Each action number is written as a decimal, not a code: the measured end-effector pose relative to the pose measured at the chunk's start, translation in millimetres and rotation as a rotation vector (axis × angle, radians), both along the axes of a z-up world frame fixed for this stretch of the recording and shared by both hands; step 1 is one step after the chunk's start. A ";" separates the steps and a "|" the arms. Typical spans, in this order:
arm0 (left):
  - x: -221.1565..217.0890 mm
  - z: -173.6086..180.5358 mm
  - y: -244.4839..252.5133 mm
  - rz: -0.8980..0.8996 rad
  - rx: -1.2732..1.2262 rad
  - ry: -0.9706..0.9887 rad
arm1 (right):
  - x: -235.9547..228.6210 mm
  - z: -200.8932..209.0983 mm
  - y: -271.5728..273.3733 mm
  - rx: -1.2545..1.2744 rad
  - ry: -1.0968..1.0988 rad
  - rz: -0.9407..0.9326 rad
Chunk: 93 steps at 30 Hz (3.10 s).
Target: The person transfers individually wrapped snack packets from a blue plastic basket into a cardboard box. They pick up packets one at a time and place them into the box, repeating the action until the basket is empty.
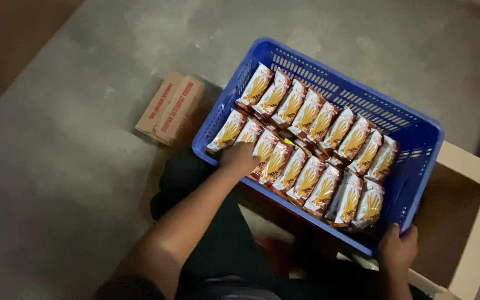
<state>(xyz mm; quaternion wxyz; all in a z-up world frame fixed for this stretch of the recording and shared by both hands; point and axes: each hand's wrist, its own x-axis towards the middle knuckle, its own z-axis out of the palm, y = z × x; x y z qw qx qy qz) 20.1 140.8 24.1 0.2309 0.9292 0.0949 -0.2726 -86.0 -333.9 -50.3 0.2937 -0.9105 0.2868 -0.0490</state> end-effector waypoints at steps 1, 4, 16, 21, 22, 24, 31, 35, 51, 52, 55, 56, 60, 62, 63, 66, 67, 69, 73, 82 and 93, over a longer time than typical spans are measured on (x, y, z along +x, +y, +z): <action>1.6 -8.4 -2.2 -0.002 -0.003 0.007 | -0.3 10.0 3.7 -0.003 0.007 -0.002; 5.6 -35.6 0.4 0.005 0.049 -0.064 | -2.2 13.2 10.1 0.046 0.089 -0.078; -5.3 -24.8 7.3 0.102 -0.253 -0.541 | -5.0 10.7 7.7 -0.018 0.052 -0.015; 1.1 -50.9 9.3 0.458 -0.908 -0.452 | -6.5 -19.6 -19.3 -0.011 0.027 0.008; -3.3 -41.5 8.0 0.451 -0.907 -0.452 | -3.5 -13.9 -12.4 -0.008 0.024 0.001; -17.0 -23.4 0.8 0.714 -1.242 -0.247 | -4.6 -0.9 -3.0 -0.026 -0.019 0.028; -86.9 -3.7 -59.0 0.662 -1.548 -0.169 | -22.8 62.6 82.5 -0.293 -0.490 0.434; -113.7 9.8 -89.3 0.488 -1.499 -0.102 | -46.3 131.0 147.1 0.852 -0.258 0.451; -75.3 52.3 -168.4 -0.922 -0.354 -0.288 | -91.8 161.0 -1.4 0.499 -0.204 0.038; -70.3 46.1 -172.0 -0.928 -0.354 -0.282 | -83.8 168.5 -15.6 0.502 -0.203 0.031; -58.9 24.6 -179.6 -1.092 -0.246 -0.297 | -52.9 174.7 -58.1 0.171 -0.120 -0.022; -57.8 17.8 -181.6 -1.154 -0.211 -0.358 | -38.0 167.8 -73.6 -0.090 -0.128 0.099; -45.2 9.5 -180.9 -1.181 -0.195 -0.181 | 37.6 135.4 -100.2 -0.400 -0.090 0.313; -44.8 -3.9 -179.3 -1.149 -0.236 -0.108 | 79.4 88.4 -113.6 -0.492 -0.106 0.403; -43.8 -10.6 -178.6 -1.115 -0.278 -0.041 | 99.8 64.4 -120.4 -0.589 -0.126 0.494; -43.0 -13.8 -178.4 -1.073 -0.216 0.081 | 146.7 5.0 -126.5 -0.680 0.161 0.577; -40.2 -12.6 -179.4 -1.071 -0.213 0.091 | 158.1 -6.1 -126.7 -0.671 0.165 0.580; -36.3 -9.4 -180.2 -1.151 -0.296 0.049 | 178.6 -28.7 -125.3 -0.518 0.301 0.545; -39.2 -17.5 -178.9 -1.134 -0.253 0.060 | 190.5 -61.0 -131.7 -0.431 0.160 0.567; -42.5 -26.6 -171.6 -1.094 -0.361 -0.054 | 181.4 -158.7 -147.4 -0.268 -0.144 0.568; -51.3 -36.0 -165.0 -1.100 -0.282 -0.049 | 170.7 -130.3 -108.3 -0.177 -0.192 0.235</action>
